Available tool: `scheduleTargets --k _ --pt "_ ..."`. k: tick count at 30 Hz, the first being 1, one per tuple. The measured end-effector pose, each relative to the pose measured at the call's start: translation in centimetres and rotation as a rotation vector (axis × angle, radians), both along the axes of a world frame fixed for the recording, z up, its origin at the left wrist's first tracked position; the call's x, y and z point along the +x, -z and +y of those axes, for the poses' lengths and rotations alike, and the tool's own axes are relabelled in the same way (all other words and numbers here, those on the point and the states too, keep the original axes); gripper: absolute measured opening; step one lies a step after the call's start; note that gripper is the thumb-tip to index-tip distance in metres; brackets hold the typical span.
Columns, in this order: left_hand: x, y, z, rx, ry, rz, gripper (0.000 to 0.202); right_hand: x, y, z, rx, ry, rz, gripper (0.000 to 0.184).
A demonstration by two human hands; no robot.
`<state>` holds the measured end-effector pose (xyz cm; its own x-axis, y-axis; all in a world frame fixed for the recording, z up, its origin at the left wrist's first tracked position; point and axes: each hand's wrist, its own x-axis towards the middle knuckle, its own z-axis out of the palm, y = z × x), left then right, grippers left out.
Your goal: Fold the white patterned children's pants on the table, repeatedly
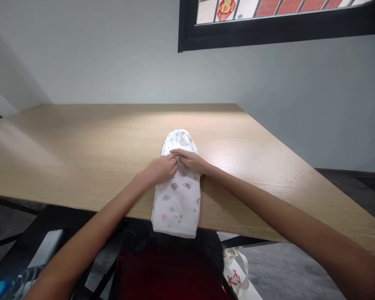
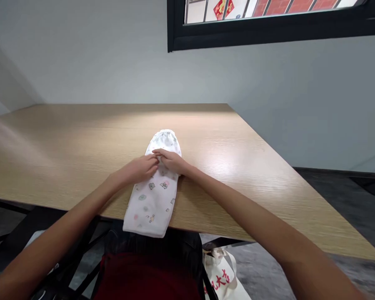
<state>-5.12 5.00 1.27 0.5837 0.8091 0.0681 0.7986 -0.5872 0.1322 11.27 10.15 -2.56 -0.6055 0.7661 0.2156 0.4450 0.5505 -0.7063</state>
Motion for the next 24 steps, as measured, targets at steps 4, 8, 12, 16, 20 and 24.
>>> scheduleTargets --k 4,8,12,16,20,24 --pt "-0.4 2.2 -5.0 -0.001 0.037 -0.065 0.029 0.2 0.7 4.4 0.22 0.03 -0.191 0.037" --pt "-1.2 3.1 -13.2 0.04 0.034 -0.196 0.033 0.0 0.7 7.7 0.268 0.076 -0.213 0.036" --pt "-2.2 4.3 -15.9 0.19 0.068 -0.209 0.034 -0.3 0.8 8.0 0.256 0.086 -0.202 0.039" --pt "-2.7 5.1 -14.5 0.318 0.14 -0.267 0.033 -0.1 0.1 6.4 0.165 0.146 -0.089 0.036" --pt "-3.0 4.9 -13.8 0.324 0.222 -0.282 0.028 0.8 -1.2 1.8 0.072 0.082 -0.084 0.027" --pt "-3.2 3.8 -14.0 0.343 0.297 -0.315 0.018 1.5 -2.1 -7.2 0.105 -0.215 -0.159 0.029"
